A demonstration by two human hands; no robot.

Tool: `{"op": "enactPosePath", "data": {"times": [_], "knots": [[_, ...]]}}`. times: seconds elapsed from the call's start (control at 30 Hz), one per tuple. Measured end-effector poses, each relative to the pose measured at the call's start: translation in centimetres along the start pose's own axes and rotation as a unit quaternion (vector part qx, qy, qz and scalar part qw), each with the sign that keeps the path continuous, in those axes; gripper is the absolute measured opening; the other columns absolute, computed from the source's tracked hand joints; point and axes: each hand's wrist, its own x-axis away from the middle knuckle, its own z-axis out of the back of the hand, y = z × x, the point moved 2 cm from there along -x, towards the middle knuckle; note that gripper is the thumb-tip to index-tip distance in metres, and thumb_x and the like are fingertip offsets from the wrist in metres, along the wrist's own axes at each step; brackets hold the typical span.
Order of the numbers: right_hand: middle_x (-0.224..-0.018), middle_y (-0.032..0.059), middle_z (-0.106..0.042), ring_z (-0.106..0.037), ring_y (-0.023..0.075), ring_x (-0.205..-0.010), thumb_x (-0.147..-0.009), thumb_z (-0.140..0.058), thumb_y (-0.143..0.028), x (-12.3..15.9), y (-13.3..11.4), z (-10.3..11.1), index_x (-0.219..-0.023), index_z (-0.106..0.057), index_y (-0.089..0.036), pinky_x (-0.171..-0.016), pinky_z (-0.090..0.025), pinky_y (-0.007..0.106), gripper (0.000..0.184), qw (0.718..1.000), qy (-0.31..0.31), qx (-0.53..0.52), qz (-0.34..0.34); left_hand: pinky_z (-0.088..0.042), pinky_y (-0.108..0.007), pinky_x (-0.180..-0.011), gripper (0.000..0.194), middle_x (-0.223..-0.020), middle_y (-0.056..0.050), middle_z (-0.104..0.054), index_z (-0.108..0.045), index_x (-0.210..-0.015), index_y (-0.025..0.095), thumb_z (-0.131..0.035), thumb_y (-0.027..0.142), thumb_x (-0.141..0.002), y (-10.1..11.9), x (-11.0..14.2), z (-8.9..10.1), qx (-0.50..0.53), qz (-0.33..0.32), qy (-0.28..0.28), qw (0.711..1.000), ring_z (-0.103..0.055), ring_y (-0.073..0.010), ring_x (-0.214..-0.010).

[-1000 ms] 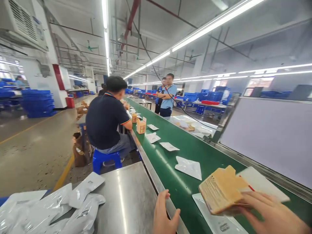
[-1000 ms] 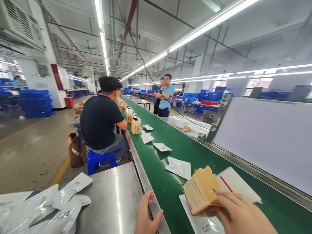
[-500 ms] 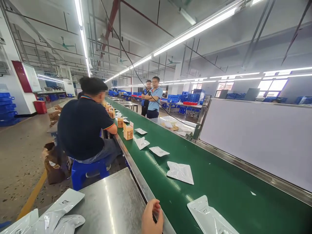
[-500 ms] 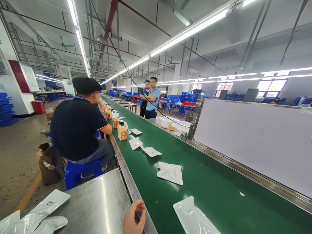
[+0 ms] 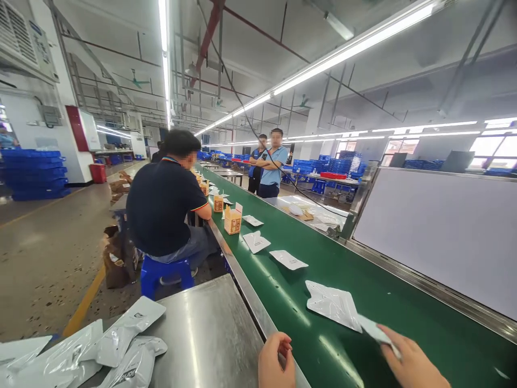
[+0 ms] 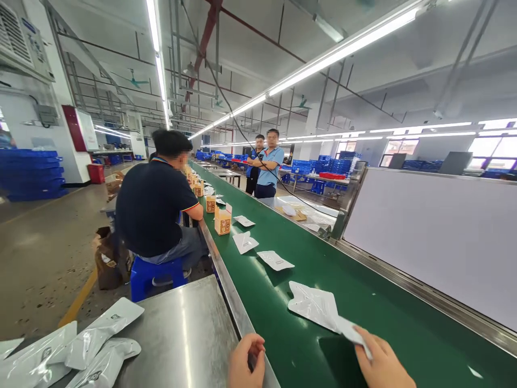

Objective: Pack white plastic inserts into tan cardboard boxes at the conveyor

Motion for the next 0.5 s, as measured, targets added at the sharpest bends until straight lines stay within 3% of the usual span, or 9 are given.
{"op": "enactPosePath", "data": {"times": [0.1, 0.23, 0.3, 0.37, 0.5], "knots": [[-0.136, 0.011, -0.042, -0.053, 0.0331, -0.113, -0.082, -0.021, -0.066, -3.8, -4.1, -0.2, -0.136, -0.041, -0.027, -0.075, -0.051, 0.045, 0.069, 0.999, 0.033, -0.013, -0.036, -0.045, -0.029, -0.065, 0.018, -0.076, -0.003, -0.06, -0.057, -0.081, 0.02, -0.046, 0.012, -0.07, -0.1, 0.2, -0.6, -0.011, 0.005, -0.017, 1.0, -0.058, -0.0172, -0.068], [-0.144, 0.0193, -0.028, -0.04, 0.0461, -0.122, -0.069, -0.031, -0.082, -5.4, -8.6, -4.6, -0.144, -0.03, -0.026, -0.091, -0.037, 0.062, 0.095, 0.999, 0.0, 0.036, -0.019, -0.045, -0.03, -0.066, 0.023, -0.077, -0.003, -0.059, -0.056, -0.083, 0.02, -0.045, 0.007, -0.068, -0.2, 0.1, -1.1, -0.023, 0.025, -0.04, 0.999, -0.057, -0.0168, -0.068], [-0.144, 0.0172, -0.028, -0.043, 0.0476, -0.118, -0.067, -0.036, -0.08, -5.6, -9.2, -6.3, -0.141, -0.035, -0.031, -0.091, -0.034, 0.064, 0.089, 0.998, -0.021, 0.066, -0.004, -0.045, -0.03, -0.066, 0.023, -0.078, -0.003, -0.06, -0.056, -0.083, 0.02, -0.045, 0.006, -0.068, -0.2, -0.1, -1.2, -0.024, 0.043, -0.045, 0.998, -0.058, -0.0172, -0.068], [-0.142, 0.0142, -0.031, -0.051, 0.0428, -0.11, -0.069, -0.043, -0.07, -6.1, -8.9, -6.6, -0.136, -0.044, -0.033, -0.089, -0.04, 0.056, 0.076, 0.997, -0.037, 0.064, 0.013, -0.045, -0.03, -0.066, 0.022, -0.079, -0.003, -0.059, -0.055, -0.082, 0.021, -0.045, 0.007, -0.068, -0.2, -0.2, -1.3, -0.022, 0.053, -0.046, 0.997, -0.058, -0.0174, -0.067], [-0.119, 0.0132, -0.054, -0.061, 0.0341, -0.09, -0.07, -0.046, -0.051, -8.4, -8.0, -3.9, -0.12, -0.059, -0.029, -0.076, -0.049, 0.045, 0.056, 0.998, -0.043, 0.041, -0.013, -0.046, -0.032, -0.07, 0.025, -0.08, -0.003, -0.06, -0.056, -0.082, 0.021, -0.045, 0.005, -0.065, -0.2, 0.1, -1.8, -0.022, 0.047, -0.049, 0.997, -0.058, -0.0182, -0.071]]}}
